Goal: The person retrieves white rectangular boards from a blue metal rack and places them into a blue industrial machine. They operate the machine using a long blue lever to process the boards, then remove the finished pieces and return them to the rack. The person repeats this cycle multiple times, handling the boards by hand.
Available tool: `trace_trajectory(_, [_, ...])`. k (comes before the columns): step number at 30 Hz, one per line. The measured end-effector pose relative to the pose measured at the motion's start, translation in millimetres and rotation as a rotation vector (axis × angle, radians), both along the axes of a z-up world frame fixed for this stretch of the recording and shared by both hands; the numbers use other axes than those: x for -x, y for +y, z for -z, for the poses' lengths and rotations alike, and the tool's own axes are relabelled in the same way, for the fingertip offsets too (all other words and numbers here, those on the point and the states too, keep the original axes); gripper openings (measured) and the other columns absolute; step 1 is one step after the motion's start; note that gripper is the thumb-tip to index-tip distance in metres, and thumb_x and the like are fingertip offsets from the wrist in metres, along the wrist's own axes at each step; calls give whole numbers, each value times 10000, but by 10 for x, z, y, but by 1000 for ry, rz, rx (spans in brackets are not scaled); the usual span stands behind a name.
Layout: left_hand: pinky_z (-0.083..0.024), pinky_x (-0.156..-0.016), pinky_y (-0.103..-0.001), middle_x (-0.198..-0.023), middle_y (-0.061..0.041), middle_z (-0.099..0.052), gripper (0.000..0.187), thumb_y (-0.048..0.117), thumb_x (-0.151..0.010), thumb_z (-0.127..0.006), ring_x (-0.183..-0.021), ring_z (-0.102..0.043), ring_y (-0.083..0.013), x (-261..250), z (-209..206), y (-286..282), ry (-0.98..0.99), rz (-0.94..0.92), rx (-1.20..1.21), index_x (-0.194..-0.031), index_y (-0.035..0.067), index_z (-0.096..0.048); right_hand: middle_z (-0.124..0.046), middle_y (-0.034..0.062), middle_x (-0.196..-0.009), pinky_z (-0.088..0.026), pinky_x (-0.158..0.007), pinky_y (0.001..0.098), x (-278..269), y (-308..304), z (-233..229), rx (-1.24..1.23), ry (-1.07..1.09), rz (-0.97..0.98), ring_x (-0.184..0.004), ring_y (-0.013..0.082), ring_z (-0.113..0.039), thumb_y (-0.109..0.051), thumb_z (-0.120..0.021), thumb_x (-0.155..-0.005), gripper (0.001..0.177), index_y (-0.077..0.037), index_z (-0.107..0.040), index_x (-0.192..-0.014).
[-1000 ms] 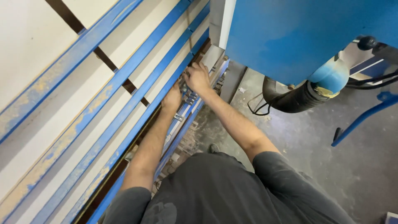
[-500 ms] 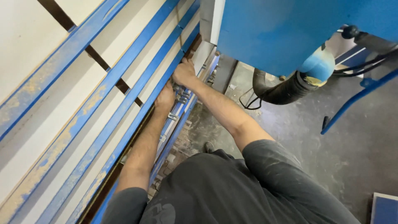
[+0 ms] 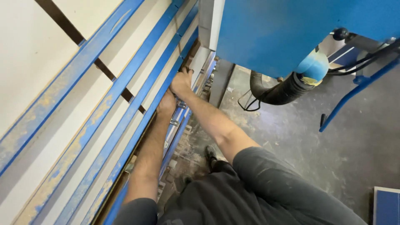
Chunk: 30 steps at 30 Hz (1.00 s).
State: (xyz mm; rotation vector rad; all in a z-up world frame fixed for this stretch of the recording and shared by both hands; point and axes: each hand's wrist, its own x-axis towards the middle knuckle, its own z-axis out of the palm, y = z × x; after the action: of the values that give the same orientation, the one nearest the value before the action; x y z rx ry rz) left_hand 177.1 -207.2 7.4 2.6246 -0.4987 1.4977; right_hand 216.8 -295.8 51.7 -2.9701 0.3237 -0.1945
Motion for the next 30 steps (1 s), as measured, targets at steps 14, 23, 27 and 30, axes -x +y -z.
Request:
trace_trajectory(14, [-606, -790, -494, -884, -185, -755, 311, 201, -790, -792, -848, -762, -370, 282, -204, -49, 400, 91, -3, -1059, 49, -761, -699, 167, -1162, -523, -877, 474, 2196, -1576, -296, -312, -644, -534, -1106, 363, -648, -424, -703, -925, 430, -80, -708, -1184])
trace_trajectory(23, [-309, -1206, -563, -1522, -454, -439, 852, 198, -932, -816, -1425, -416, -549, 1938, 200, -891, 332, 64, 87, -1527, -242, -393, -765, 14, -1224, -521, -959, 353, 5555, -5216, 672, -822, 346, 90, -1129, 194, -710, -424, -648, -966, 364, -155, -769, -1177])
trace_trajectory(27, [-493, -1025, -475, -1341, -277, -603, 736, 402, -861, -699, -1211, -611, -412, 3317, 1561, -1744, 469, -167, -131, -1404, -70, -543, -786, 14, -1000, -547, -854, 306, 6211, -6580, 369, -1100, 227, 302, -912, 128, -715, -363, -657, -955, 287, -115, -796, -996])
trace_trajectory(30, [-546, -731, -378, -888, -95, -709, 374, 474, -906, -588, -811, -704, -271, 4015, 2435, -2536, 1084, 70, -688, -968, 123, -703, -771, 14, -735, -547, -720, 290, 6020, -7829, 409, -1097, 20, 184, -686, 105, -678, -342, -632, -979, 337, -112, -786, -788])
